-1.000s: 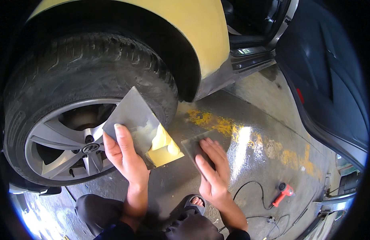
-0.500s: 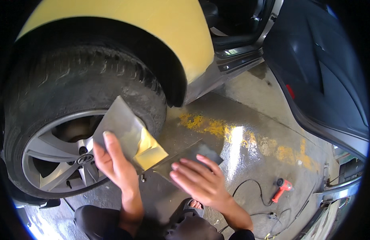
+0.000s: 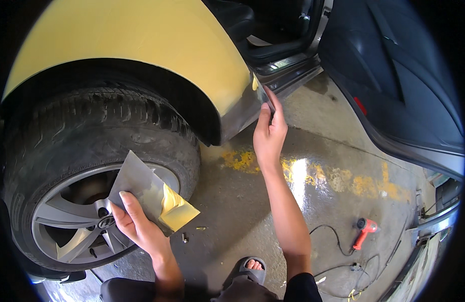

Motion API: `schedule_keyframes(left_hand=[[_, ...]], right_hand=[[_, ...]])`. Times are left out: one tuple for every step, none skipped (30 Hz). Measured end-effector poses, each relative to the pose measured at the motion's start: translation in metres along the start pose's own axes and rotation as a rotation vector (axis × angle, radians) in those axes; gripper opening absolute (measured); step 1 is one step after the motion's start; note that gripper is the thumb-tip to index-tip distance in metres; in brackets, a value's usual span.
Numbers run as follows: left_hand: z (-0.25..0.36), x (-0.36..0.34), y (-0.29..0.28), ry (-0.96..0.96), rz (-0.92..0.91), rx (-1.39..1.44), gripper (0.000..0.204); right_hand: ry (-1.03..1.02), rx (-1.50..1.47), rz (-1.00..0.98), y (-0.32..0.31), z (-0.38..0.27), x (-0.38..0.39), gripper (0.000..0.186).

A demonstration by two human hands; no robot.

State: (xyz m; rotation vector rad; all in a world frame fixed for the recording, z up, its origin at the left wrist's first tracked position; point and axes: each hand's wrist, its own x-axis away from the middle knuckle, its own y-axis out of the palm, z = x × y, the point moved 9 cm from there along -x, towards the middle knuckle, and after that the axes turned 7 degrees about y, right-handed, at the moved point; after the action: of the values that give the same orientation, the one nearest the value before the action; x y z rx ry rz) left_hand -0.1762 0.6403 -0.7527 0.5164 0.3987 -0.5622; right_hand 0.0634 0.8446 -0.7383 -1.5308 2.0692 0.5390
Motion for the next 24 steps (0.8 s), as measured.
schedule_keyframes(left_hand=[[-0.002,0.0,-0.001,-0.004,0.0,-0.003,0.02],[-0.004,0.0,-0.002,-0.007,-0.001,-0.006,0.019],[-0.005,0.0,-0.003,-0.01,-0.003,-0.008,0.019],[-0.006,0.0,-0.003,-0.01,-0.006,-0.01,0.019],[-0.007,0.0,-0.003,-0.009,-0.009,-0.012,0.019],[-0.008,0.0,-0.003,-0.009,-0.013,-0.013,0.019],[-0.008,0.0,-0.004,-0.008,-0.011,-0.023,0.019],[-0.008,-0.001,-0.005,-0.007,-0.01,-0.033,0.019],[-0.008,-0.001,-0.006,-0.006,-0.009,-0.043,0.019],[-0.008,-0.002,-0.006,-0.006,-0.008,-0.033,0.019],[-0.008,-0.002,-0.006,-0.005,-0.007,-0.023,0.019],[-0.009,-0.003,-0.006,-0.004,-0.007,-0.012,0.019],[-0.01,-0.003,-0.006,-0.008,-0.009,-0.011,0.019],[-0.01,-0.003,-0.006,-0.012,-0.011,-0.01,0.02],[-0.011,-0.003,-0.005,-0.017,-0.014,-0.008,0.02],[-0.011,-0.004,-0.005,-0.021,-0.008,0.002,0.02],[-0.011,-0.004,-0.005,-0.026,-0.002,0.013,0.02],[-0.011,-0.004,-0.005,-0.031,0.004,0.024,0.02],[-0.01,-0.004,-0.005,-0.035,0.004,0.019,0.02],[-0.01,-0.003,-0.005,-0.038,0.003,0.015,0.02],[-0.011,-0.003,-0.005,-0.042,0.003,0.011,0.02],[-0.01,-0.003,-0.006,-0.04,-0.001,0.009,0.02],[-0.01,-0.003,-0.006,-0.038,-0.005,0.007,0.021],[-0.01,-0.003,-0.006,-0.036,-0.009,0.005,0.021]], right_hand=[[0.004,0.038,-0.013,0.001,0.004,-0.001,0.026],[0.007,0.077,-0.025,0.003,0.006,-0.002,0.026],[-0.006,0.075,-0.017,0.003,0.007,-0.003,0.026],[-0.018,0.077,-0.01,0.004,0.007,-0.004,0.026],[-0.032,0.079,-0.002,0.004,0.007,-0.005,0.026],[-0.053,0.098,0.0,0.005,0.006,-0.005,0.026],[-0.071,0.114,-0.002,0.008,0.004,-0.004,0.026],[-0.09,0.13,-0.003,0.01,0.003,-0.003,0.026],[-0.081,0.127,0.0,0.012,0.003,-0.002,0.027],[-0.074,0.126,0.006,0.013,0.003,-0.002,0.027],[-0.067,0.125,0.011,0.014,0.003,-0.001,0.027],[-0.064,0.119,0.027,0.015,0.004,0.0,0.027],[-0.063,0.113,0.043,0.016,0.005,0.001,0.027],[-0.061,0.107,0.06,0.017,0.006,0.002,0.027],[-0.068,0.102,0.069,0.019,0.006,0.005,0.028],[-0.078,0.096,0.077,0.021,0.006,0.007,0.028],[-0.089,0.091,0.087,0.023,0.004,0.009,0.028],[-0.087,0.09,0.101,0.025,0.003,0.011,0.028],[-0.083,0.09,0.115,0.028,0.002,0.013,0.028],[-0.079,0.089,0.13,0.029,0.0,0.015,0.028],[-0.054,0.092,0.135,0.03,0.0,0.018,0.028],[-0.05,0.083,0.142,0.031,-0.002,0.021,0.028],[-0.046,0.074,0.149,0.032,-0.003,0.024,0.028],[-0.043,0.065,0.156,0.033,-0.004,0.027,0.028]])
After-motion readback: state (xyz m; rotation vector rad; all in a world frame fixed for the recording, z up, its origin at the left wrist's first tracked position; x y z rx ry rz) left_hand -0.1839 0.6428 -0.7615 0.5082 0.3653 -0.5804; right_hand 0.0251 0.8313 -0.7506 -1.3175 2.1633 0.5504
